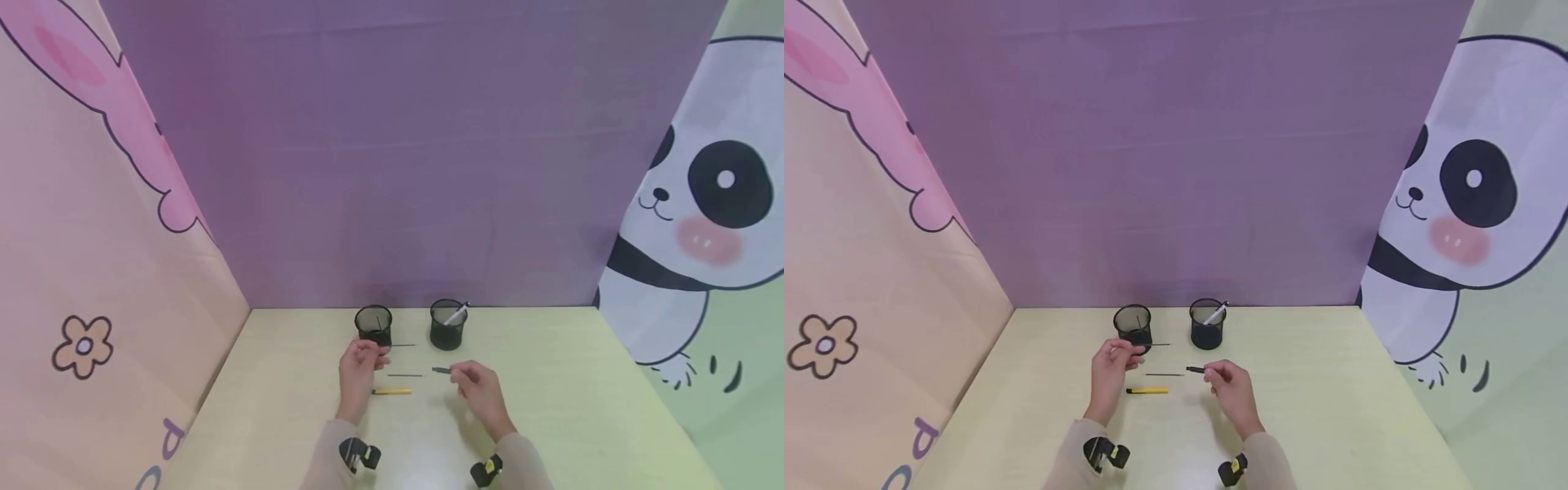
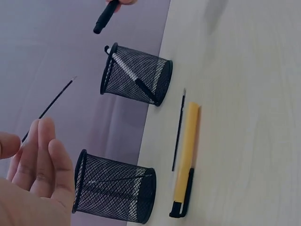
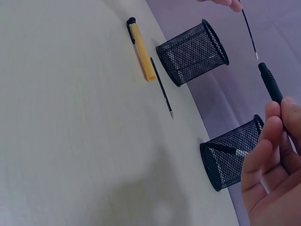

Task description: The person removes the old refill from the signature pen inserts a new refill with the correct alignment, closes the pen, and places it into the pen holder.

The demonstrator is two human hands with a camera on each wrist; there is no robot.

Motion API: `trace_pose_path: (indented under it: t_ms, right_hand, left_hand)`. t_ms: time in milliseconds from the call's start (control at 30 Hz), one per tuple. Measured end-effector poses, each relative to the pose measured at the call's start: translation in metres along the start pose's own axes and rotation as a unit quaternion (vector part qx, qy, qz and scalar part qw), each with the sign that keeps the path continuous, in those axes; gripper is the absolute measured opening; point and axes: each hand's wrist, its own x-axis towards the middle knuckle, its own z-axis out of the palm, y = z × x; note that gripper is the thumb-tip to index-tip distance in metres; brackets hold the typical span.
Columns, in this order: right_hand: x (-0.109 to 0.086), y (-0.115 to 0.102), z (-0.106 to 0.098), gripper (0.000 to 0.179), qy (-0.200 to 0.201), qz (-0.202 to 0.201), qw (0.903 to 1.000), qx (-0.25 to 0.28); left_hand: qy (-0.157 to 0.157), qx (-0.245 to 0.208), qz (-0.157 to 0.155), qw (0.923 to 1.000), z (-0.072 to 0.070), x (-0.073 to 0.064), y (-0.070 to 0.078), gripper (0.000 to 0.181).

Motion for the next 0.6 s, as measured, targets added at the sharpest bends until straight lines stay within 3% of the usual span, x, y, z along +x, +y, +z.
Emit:
trace_pose_path:
  t_ms: [133, 600]
  right_hand:
    - [0.002, -0.003, -0.001, 0.015, 0.007, 0.002, 1.0000, -0.003]
    - [0.002, -0.015, -0.003, 0.015, 0.007, -0.004, 1.0000, -0.002]
  left_hand:
    - [-0.022, -0.003, -0.025, 0.9995, 0.002, -0.004, -0.003, 0.019]
    - [-0.025, 0.007, -0.053, 0.9983, 0.001, -0.010, -0.006, 0.024]
